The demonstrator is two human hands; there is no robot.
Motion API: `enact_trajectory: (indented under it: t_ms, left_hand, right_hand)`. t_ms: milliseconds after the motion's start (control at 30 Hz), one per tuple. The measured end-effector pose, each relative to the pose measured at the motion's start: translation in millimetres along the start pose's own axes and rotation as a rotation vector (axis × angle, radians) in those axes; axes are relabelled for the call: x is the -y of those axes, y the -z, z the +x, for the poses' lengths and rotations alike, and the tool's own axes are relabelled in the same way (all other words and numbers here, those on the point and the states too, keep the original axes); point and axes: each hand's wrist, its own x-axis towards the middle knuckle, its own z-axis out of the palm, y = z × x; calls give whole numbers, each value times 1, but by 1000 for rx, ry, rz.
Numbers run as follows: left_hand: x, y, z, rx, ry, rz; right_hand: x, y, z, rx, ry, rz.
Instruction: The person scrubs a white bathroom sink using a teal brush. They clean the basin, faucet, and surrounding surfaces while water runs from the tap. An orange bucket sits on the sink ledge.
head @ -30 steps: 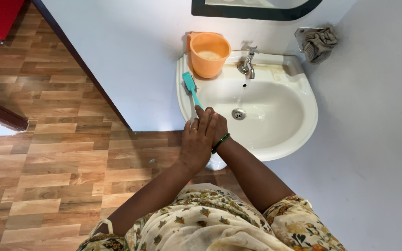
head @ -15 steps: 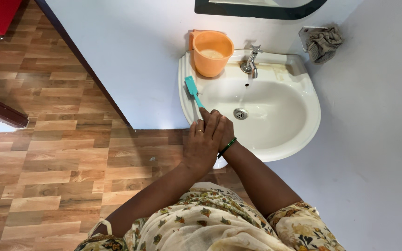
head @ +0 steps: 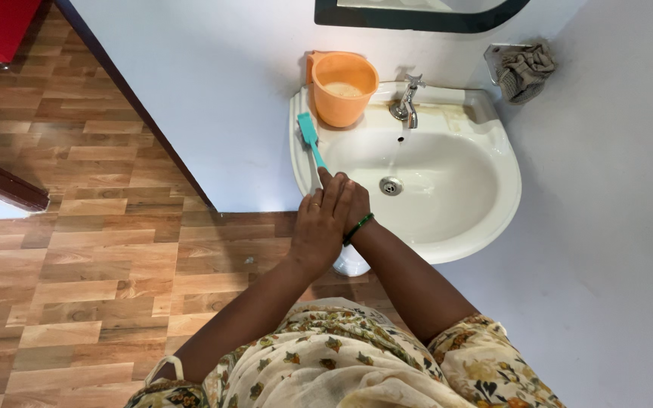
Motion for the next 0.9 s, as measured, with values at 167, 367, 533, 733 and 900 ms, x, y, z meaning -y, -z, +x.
enact_trajectory:
  t_ms: [167,367,533,733,900]
  left_hand:
    - [-20,20,-5,42,-10,15]
    - [-25,29,-5,103,-4,23]
    - [-10,19,-7,43,-7,15]
    - [2,5,-9,63,7,18]
    - [-8,12,-16,67,10,-5]
  right_hand:
    - [7,22,-26,-1,23,6]
    - [11,29,-30,96,-42,15]
    - [9,5,-17,10,20,-44]
    - [2,-17,-8,-16,23,-38]
    - [6,-9,-26,-41,49,-51]
